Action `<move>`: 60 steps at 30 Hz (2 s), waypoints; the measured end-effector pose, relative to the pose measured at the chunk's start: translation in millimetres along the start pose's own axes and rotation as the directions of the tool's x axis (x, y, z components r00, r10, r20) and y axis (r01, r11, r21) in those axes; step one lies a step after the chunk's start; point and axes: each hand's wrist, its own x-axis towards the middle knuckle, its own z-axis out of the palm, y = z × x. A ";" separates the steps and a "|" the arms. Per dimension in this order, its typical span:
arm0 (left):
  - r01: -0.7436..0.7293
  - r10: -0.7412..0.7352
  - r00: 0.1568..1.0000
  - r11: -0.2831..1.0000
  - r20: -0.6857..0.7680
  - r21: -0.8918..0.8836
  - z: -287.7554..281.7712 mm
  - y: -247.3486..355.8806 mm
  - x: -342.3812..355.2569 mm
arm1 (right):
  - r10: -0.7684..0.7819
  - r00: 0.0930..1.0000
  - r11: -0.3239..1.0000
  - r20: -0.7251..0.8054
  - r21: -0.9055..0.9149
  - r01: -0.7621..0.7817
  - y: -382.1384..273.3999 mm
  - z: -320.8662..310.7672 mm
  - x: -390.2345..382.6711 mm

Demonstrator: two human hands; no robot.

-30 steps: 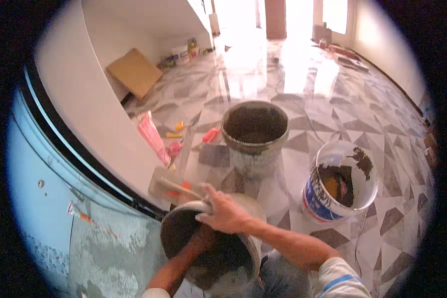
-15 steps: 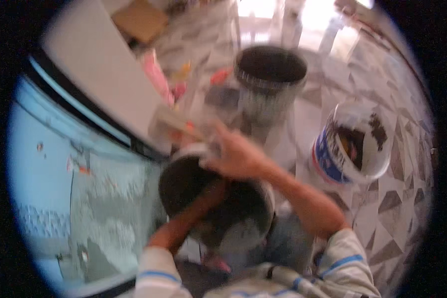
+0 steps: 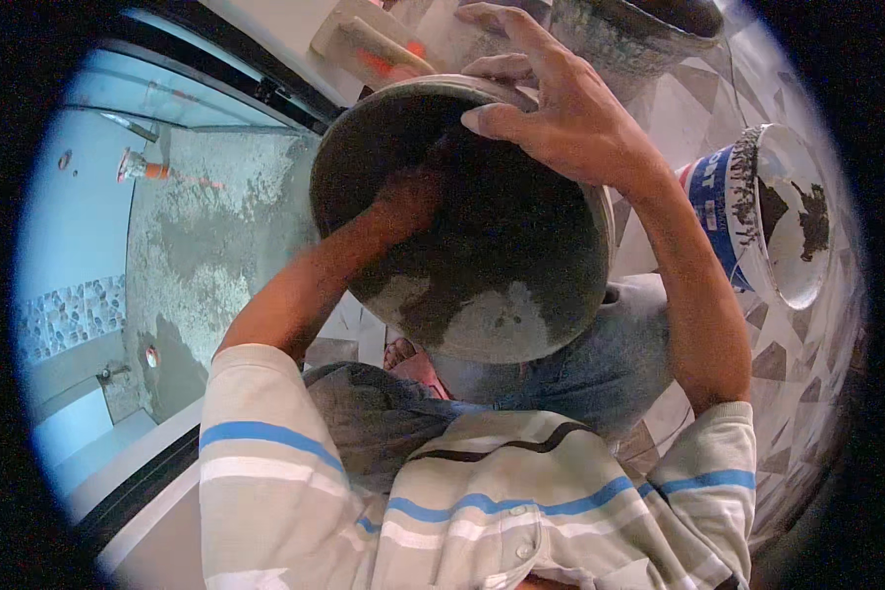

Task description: Applying mortar and laying floor tiles in a building interior.

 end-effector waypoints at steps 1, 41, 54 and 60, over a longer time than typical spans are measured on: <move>-0.043 0.101 0.976 0.958 0.193 -0.284 -1.5 -4.3 1.4 | -0.313 0.945 0.946 -0.093 -0.122 0.302 5.9 3.3 -5.2; 0.191 0.013 0.952 0.759 0.307 -0.622 -10.0 68.4 -81.1 | 0.095 0.955 0.995 -0.281 0.064 -0.080 -1.1 49.1 56.1; 0.419 -0.494 0.866 0.641 0.071 -0.643 -43.3 -23.8 -265.9 | 0.155 0.960 0.978 -0.235 0.176 -0.115 -0.8 49.8 59.4; 0.401 -0.693 0.720 0.371 0.037 -0.838 8.5 -105.8 -279.2 | 0.206 0.940 0.974 -0.273 0.147 -0.171 5.0 31.2 50.1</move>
